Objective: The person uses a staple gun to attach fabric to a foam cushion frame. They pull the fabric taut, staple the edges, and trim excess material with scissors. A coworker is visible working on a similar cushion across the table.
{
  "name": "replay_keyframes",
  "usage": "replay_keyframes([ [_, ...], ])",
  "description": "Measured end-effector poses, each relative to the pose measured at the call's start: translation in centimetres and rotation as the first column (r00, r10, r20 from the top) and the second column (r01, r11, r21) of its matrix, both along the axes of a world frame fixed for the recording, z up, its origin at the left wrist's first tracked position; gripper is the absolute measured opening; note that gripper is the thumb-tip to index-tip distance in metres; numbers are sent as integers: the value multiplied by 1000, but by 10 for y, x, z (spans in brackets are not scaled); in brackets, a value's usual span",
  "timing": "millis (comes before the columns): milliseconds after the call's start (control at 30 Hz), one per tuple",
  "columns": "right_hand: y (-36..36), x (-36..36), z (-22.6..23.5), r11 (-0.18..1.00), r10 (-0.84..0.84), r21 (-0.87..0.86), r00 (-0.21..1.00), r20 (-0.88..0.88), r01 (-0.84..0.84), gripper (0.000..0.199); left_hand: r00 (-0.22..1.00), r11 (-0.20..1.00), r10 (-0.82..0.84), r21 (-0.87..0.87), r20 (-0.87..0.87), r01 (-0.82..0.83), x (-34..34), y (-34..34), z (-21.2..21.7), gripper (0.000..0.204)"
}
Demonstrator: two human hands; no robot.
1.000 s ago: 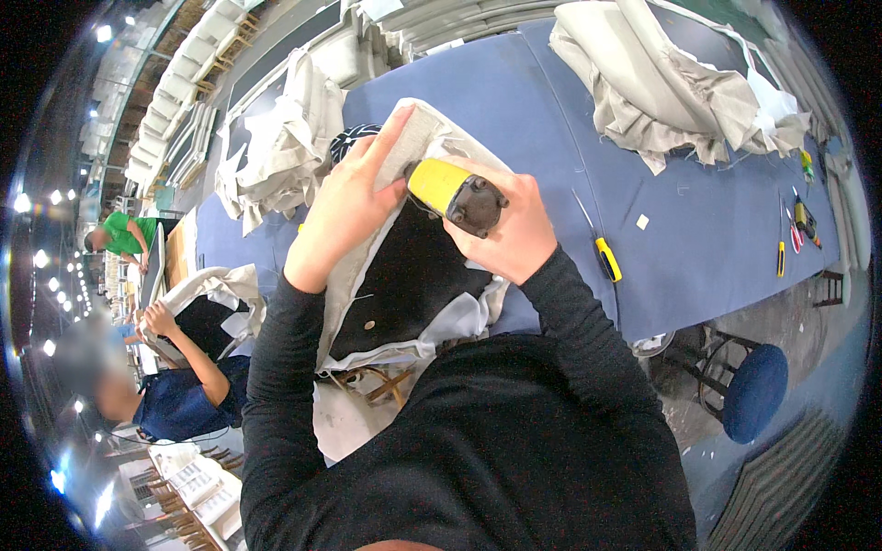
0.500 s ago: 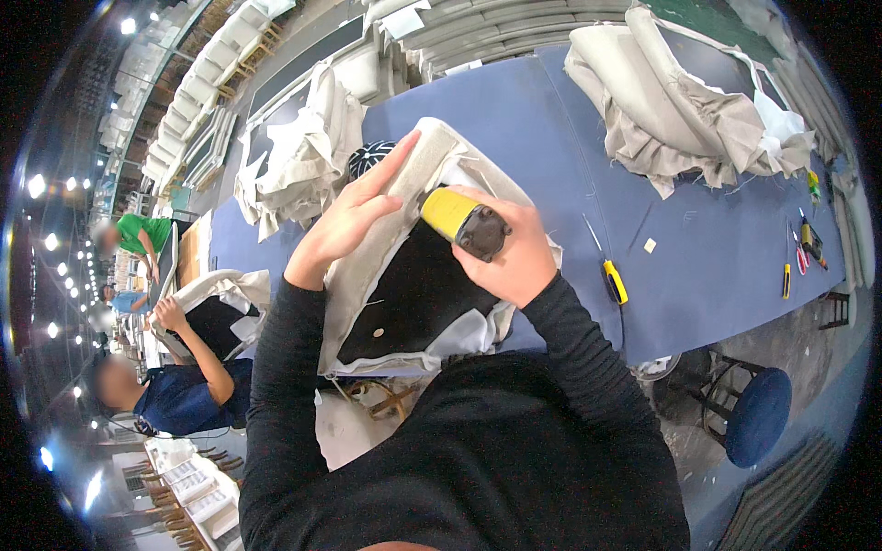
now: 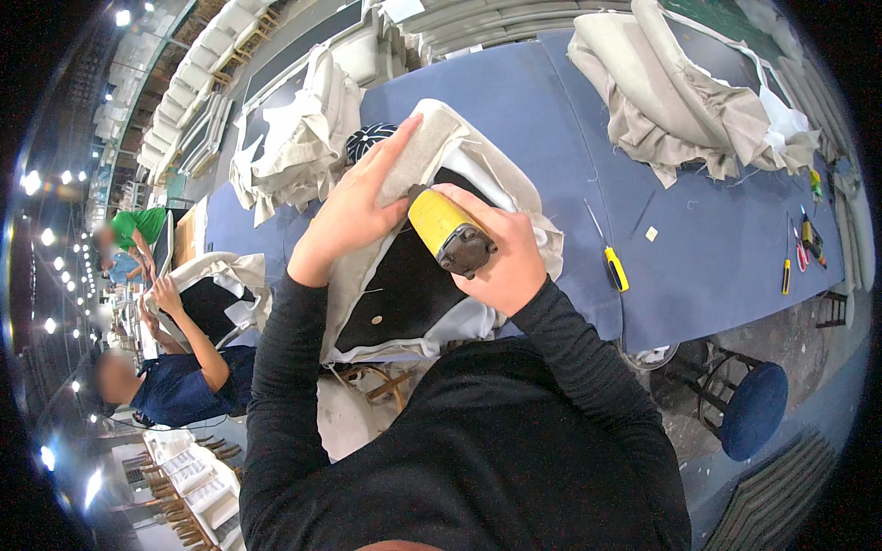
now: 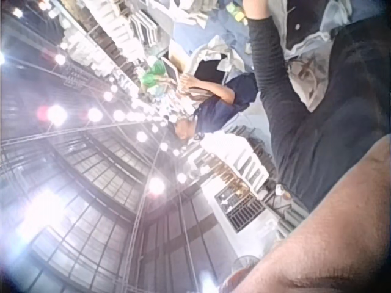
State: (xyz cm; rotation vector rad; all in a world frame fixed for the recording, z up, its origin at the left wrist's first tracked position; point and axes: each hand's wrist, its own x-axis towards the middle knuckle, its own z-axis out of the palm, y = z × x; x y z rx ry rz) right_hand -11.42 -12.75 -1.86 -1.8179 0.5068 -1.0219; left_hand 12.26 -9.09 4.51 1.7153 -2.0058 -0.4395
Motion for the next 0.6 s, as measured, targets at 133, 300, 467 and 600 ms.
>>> replay_keyframes([
  [133, 3, 1, 3, 1000, -4, -7, 999, -46, 3, 65, 1000, 1000, -9, -19, -8, 9, -1, 1, 0, 106],
  [300, 0, 3, -3, 1000, 1, -17, 1000, 13, -1, 65, 1000, 1000, 15, 24, -26, -14, -1, 2, 2, 112],
  [467, 6, 9, -2, 991, -33, -129, 997, 75, 43, 65, 1000, 1000, 23, 0, 0, -23, -2, 4, 2, 115],
  [600, 6, 9, -4, 998, -3, -60, 1000, -1, 3, 67, 999, 999, 34, -3, 9, -34, 2, 4, 5, 116],
])
